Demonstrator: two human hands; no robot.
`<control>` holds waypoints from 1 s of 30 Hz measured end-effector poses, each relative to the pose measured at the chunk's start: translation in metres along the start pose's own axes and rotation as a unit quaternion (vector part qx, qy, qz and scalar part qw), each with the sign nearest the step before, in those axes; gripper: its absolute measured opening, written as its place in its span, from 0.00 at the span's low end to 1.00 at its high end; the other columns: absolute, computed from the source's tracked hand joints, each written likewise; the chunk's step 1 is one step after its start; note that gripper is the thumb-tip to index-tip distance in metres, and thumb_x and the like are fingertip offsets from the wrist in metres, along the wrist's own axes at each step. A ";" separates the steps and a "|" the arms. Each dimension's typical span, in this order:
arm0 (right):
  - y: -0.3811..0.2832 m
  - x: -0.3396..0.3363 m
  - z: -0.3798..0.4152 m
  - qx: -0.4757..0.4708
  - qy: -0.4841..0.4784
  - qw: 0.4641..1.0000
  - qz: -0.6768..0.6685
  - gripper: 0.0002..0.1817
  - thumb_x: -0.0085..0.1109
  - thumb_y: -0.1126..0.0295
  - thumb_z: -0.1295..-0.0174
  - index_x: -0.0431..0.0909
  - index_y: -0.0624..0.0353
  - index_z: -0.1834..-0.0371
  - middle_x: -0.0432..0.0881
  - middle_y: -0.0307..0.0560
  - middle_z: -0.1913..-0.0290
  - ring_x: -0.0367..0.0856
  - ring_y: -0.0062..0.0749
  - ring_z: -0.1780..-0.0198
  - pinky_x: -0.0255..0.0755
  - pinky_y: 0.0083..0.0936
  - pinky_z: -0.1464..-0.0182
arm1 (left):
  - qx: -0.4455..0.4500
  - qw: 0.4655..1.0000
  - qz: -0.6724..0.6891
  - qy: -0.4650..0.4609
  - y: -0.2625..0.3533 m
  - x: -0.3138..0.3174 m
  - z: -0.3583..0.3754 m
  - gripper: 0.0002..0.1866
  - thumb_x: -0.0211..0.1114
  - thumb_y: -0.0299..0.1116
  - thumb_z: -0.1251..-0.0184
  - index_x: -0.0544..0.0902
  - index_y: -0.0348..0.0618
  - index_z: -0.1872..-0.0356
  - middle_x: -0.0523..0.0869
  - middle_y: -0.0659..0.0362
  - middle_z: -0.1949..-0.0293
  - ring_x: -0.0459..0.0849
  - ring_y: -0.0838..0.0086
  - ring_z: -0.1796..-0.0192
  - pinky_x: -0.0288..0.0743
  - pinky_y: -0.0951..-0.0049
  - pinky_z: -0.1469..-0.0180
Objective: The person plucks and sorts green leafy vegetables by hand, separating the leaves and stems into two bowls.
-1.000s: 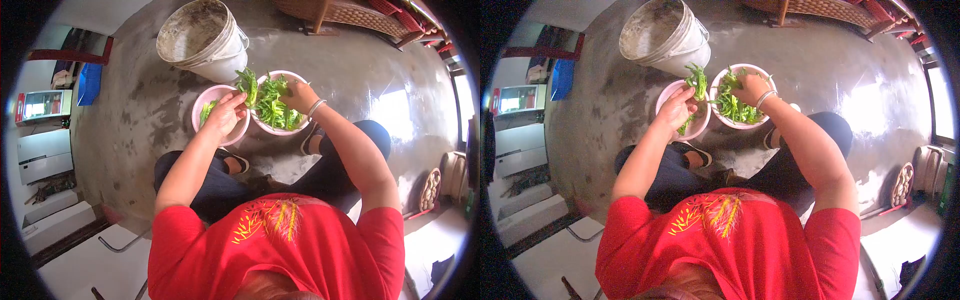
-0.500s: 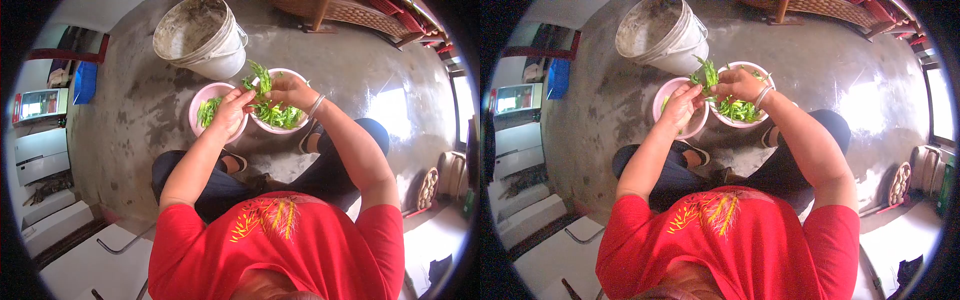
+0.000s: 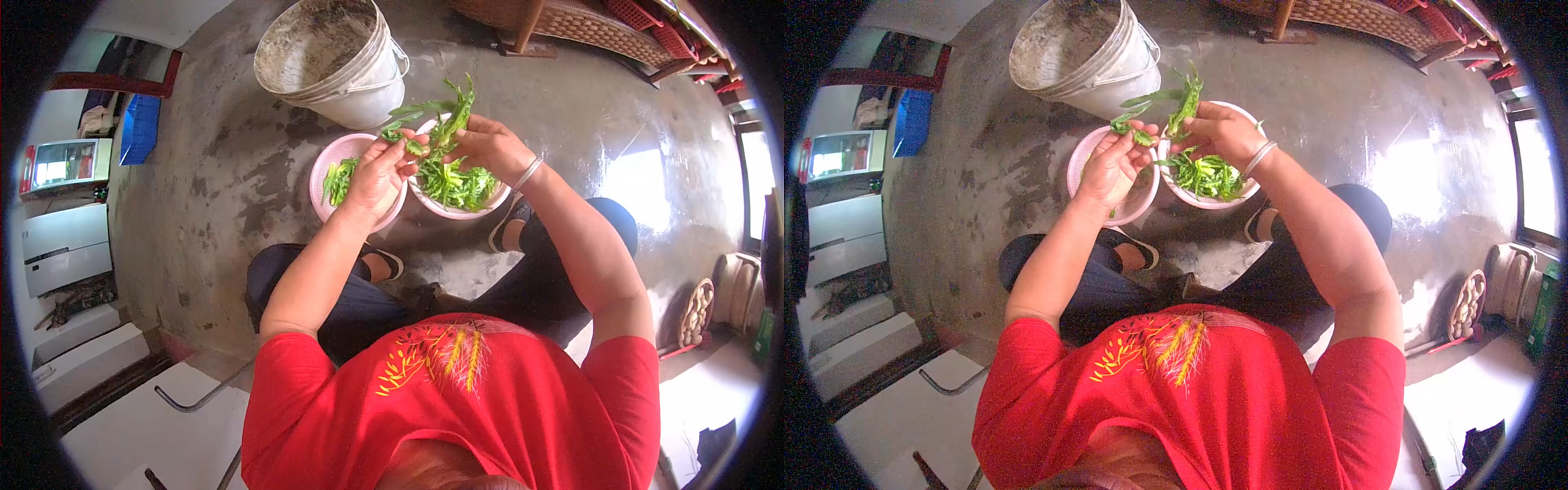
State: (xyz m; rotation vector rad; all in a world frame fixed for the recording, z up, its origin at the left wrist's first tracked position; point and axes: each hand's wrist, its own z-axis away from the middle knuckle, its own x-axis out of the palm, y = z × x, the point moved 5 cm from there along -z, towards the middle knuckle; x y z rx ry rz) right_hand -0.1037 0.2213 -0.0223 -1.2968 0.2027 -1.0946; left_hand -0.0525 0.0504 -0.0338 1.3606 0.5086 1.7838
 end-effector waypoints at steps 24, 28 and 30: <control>0.012 0.000 -0.001 -0.040 0.015 0.993 0.113 0.22 0.48 0.70 0.35 0.64 0.63 0.39 0.80 0.48 0.57 0.82 0.29 0.63 0.78 0.20 0.66 | -0.007 0.992 -0.128 -0.008 -0.022 0.022 -0.013 0.15 0.62 0.39 0.37 0.78 0.45 0.52 0.81 0.66 0.60 0.77 0.82 0.59 0.69 0.80 0.58; 0.012 0.004 -0.002 -0.035 -0.004 0.995 0.092 0.23 0.49 0.71 0.37 0.63 0.63 0.38 0.79 0.50 0.55 0.82 0.30 0.60 0.79 0.21 0.63 | -0.016 0.995 -0.093 0.019 -0.017 0.015 -0.013 0.13 0.63 0.36 0.38 0.79 0.46 0.54 0.81 0.66 0.61 0.77 0.83 0.60 0.69 0.81 0.58; 0.011 0.006 -0.002 -0.041 -0.017 0.995 0.086 0.24 0.51 0.71 0.37 0.62 0.64 0.37 0.79 0.51 0.55 0.82 0.30 0.60 0.78 0.21 0.63 | -0.013 0.995 -0.091 0.027 -0.015 0.014 -0.012 0.12 0.63 0.36 0.38 0.79 0.46 0.55 0.81 0.67 0.61 0.77 0.82 0.60 0.68 0.80 0.58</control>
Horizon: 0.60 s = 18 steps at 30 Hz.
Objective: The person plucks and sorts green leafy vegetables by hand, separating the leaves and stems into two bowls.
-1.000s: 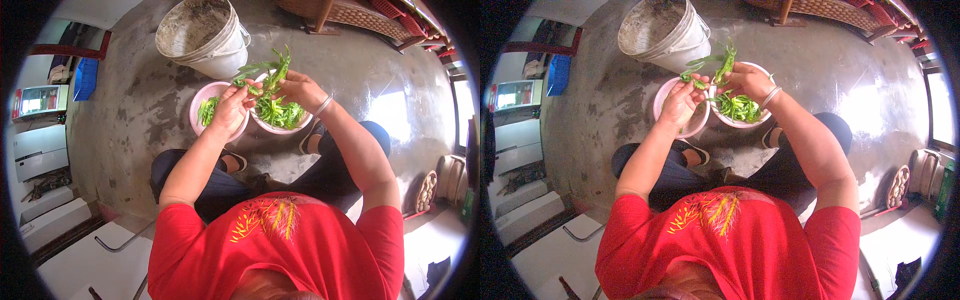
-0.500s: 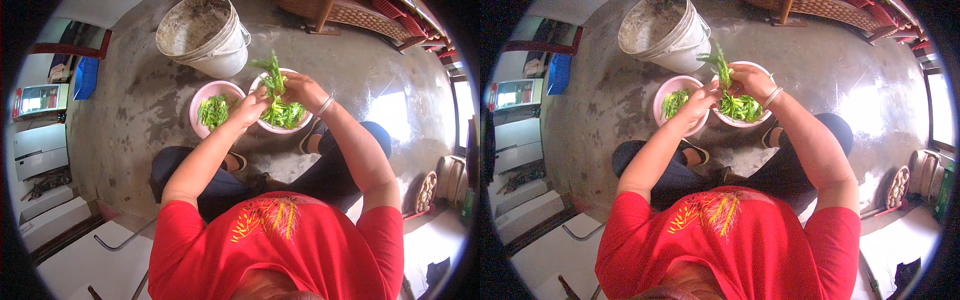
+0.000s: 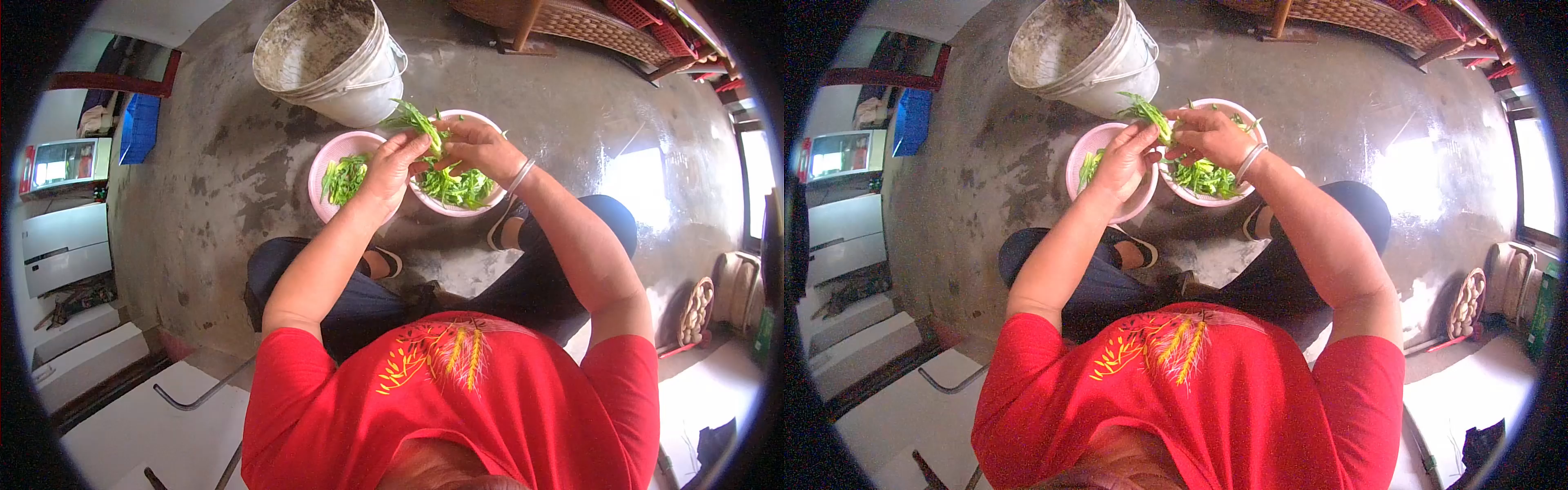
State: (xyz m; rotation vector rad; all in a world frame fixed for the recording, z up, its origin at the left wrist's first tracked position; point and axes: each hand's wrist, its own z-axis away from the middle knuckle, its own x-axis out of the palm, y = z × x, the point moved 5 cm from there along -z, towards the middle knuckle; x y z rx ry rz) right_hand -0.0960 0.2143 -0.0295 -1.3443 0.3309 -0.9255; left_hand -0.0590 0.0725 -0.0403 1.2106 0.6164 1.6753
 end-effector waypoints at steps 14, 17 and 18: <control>-0.004 0.005 0.003 -0.006 0.049 0.984 0.173 0.17 0.60 0.69 0.43 0.74 0.69 0.53 0.82 0.45 0.66 0.81 0.24 0.68 0.75 0.19 0.67 | 0.043 0.997 -0.067 0.009 0.000 -0.002 -0.001 0.07 0.63 0.33 0.39 0.80 0.44 0.62 0.82 0.66 0.66 0.78 0.83 0.64 0.70 0.82 0.60; 0.004 0.002 -0.001 0.006 0.048 0.991 0.128 0.16 0.60 0.68 0.41 0.75 0.68 0.55 0.82 0.45 0.66 0.81 0.24 0.68 0.76 0.20 0.66 | 0.046 0.997 -0.060 0.013 0.000 -0.002 0.000 0.06 0.61 0.30 0.39 0.80 0.42 0.62 0.82 0.64 0.65 0.78 0.81 0.64 0.71 0.81 0.59; 0.005 0.002 -0.001 0.012 0.046 0.993 0.109 0.16 0.59 0.67 0.40 0.75 0.68 0.55 0.82 0.45 0.66 0.81 0.24 0.67 0.76 0.20 0.66 | 0.044 0.997 -0.056 0.009 0.000 -0.002 0.000 0.06 0.61 0.30 0.39 0.80 0.41 0.62 0.82 0.63 0.64 0.79 0.81 0.64 0.71 0.80 0.59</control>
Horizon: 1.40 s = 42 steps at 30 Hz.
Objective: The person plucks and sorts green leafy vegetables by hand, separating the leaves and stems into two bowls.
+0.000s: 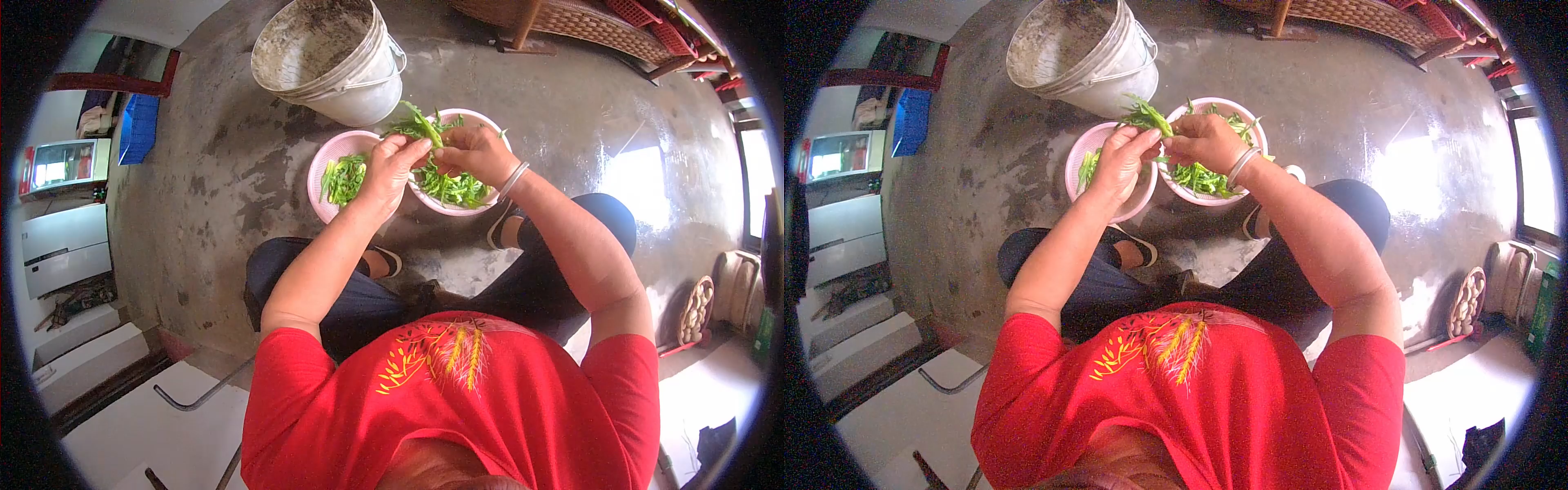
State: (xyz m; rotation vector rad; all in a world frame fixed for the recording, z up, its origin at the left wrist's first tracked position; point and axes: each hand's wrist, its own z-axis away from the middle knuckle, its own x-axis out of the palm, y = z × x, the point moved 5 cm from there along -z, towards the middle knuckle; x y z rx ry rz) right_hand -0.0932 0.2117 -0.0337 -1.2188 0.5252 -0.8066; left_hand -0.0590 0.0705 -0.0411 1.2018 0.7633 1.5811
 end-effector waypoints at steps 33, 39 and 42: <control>0.000 0.008 0.001 0.020 -0.045 0.999 0.017 0.13 0.51 0.66 0.38 0.76 0.67 0.63 0.81 0.44 0.68 0.80 0.24 0.67 0.75 0.20 0.61 | 0.012 0.998 -0.064 0.006 0.016 0.000 0.007 0.09 0.63 0.34 0.40 0.81 0.41 0.63 0.83 0.63 0.66 0.79 0.81 0.65 0.72 0.79 0.60; 0.002 0.007 -0.002 0.008 -0.031 0.998 0.051 0.12 0.50 0.67 0.38 0.76 0.66 0.63 0.81 0.42 0.71 0.80 0.23 0.71 0.74 0.20 0.66 | 0.017 0.997 -0.079 0.012 0.019 0.003 0.010 0.08 0.63 0.33 0.39 0.81 0.40 0.62 0.82 0.63 0.66 0.79 0.82 0.65 0.71 0.81 0.62; 0.003 0.008 -0.004 -0.044 -0.028 0.982 0.184 0.12 0.47 0.68 0.38 0.75 0.67 0.61 0.81 0.47 0.73 0.80 0.26 0.72 0.74 0.24 0.68 | 0.007 0.993 -0.117 0.011 0.020 0.006 0.011 0.08 0.63 0.32 0.39 0.81 0.40 0.62 0.82 0.63 0.66 0.78 0.83 0.66 0.70 0.82 0.63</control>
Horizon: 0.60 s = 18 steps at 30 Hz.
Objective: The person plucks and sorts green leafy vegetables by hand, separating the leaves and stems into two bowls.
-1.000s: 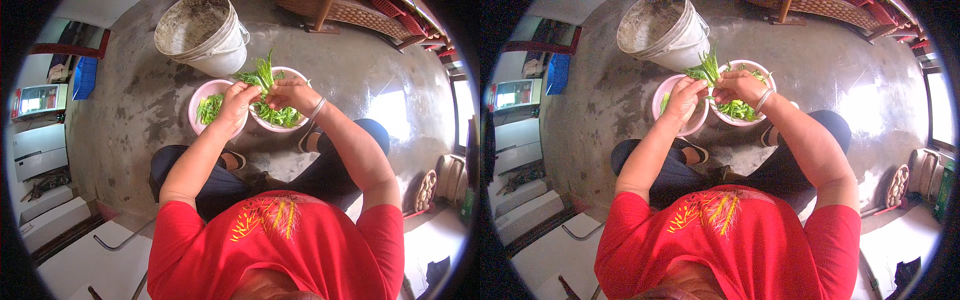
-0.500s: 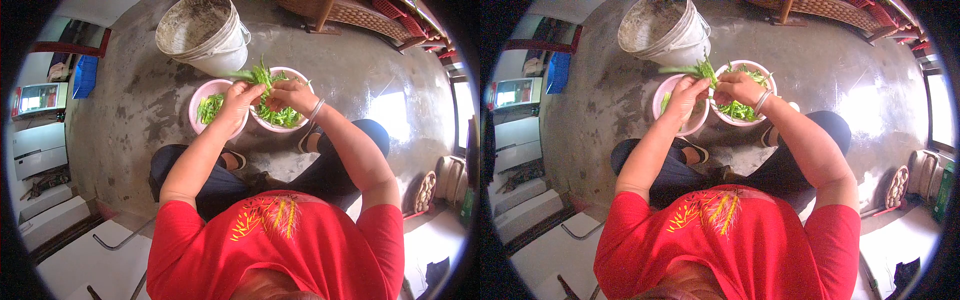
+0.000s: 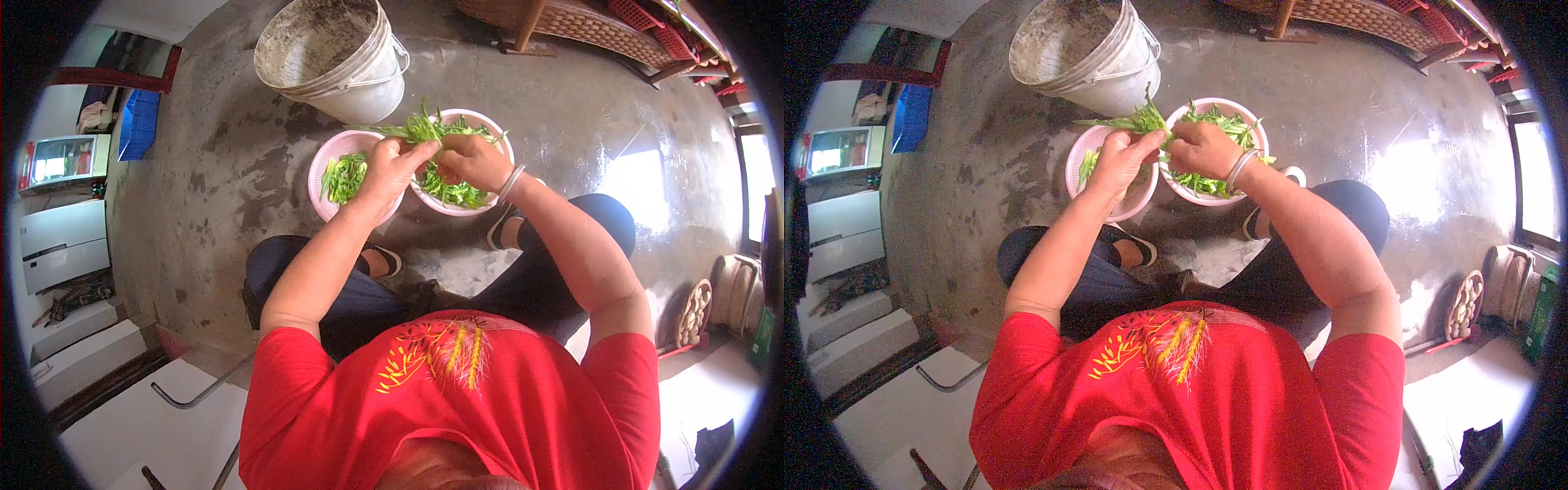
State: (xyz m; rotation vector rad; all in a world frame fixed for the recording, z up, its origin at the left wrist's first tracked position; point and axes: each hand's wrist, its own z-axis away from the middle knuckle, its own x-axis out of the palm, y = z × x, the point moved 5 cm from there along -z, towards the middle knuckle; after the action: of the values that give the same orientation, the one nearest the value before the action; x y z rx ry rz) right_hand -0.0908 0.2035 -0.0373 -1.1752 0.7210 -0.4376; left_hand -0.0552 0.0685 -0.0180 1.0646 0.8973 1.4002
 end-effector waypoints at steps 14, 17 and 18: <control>-0.011 0.006 0.004 -0.083 0.074 0.990 0.092 0.17 0.39 0.66 0.39 0.70 0.67 0.54 0.76 0.58 0.75 0.77 0.46 0.71 0.70 0.36 0.64 | 0.111 0.986 -0.119 0.040 0.003 0.000 0.001 0.09 0.63 0.32 0.39 0.81 0.37 0.62 0.83 0.62 0.67 0.78 0.82 0.63 0.71 0.80 0.59; -0.014 0.003 0.003 -0.029 0.070 0.997 -0.014 0.16 0.41 0.64 0.40 0.71 0.67 0.61 0.76 0.60 0.75 0.76 0.50 0.71 0.70 0.38 0.65 | 0.030 0.998 0.037 0.036 0.004 0.005 0.002 0.09 0.64 0.33 0.39 0.82 0.38 0.62 0.83 0.62 0.66 0.79 0.80 0.64 0.72 0.78 0.60; -0.015 0.003 0.003 -0.008 0.068 0.996 -0.054 0.15 0.43 0.63 0.41 0.72 0.67 0.64 0.76 0.62 0.74 0.76 0.54 0.70 0.71 0.40 0.64 | 0.016 0.998 0.063 0.027 0.004 0.006 0.001 0.09 0.64 0.33 0.40 0.82 0.39 0.62 0.83 0.62 0.66 0.79 0.79 0.64 0.72 0.78 0.60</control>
State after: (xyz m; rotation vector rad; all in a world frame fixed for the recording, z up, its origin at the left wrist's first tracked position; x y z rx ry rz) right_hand -0.0852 0.1984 -0.0230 -1.2120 0.7824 -0.6082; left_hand -0.0549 0.0739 -0.0135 1.1287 0.9084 1.5295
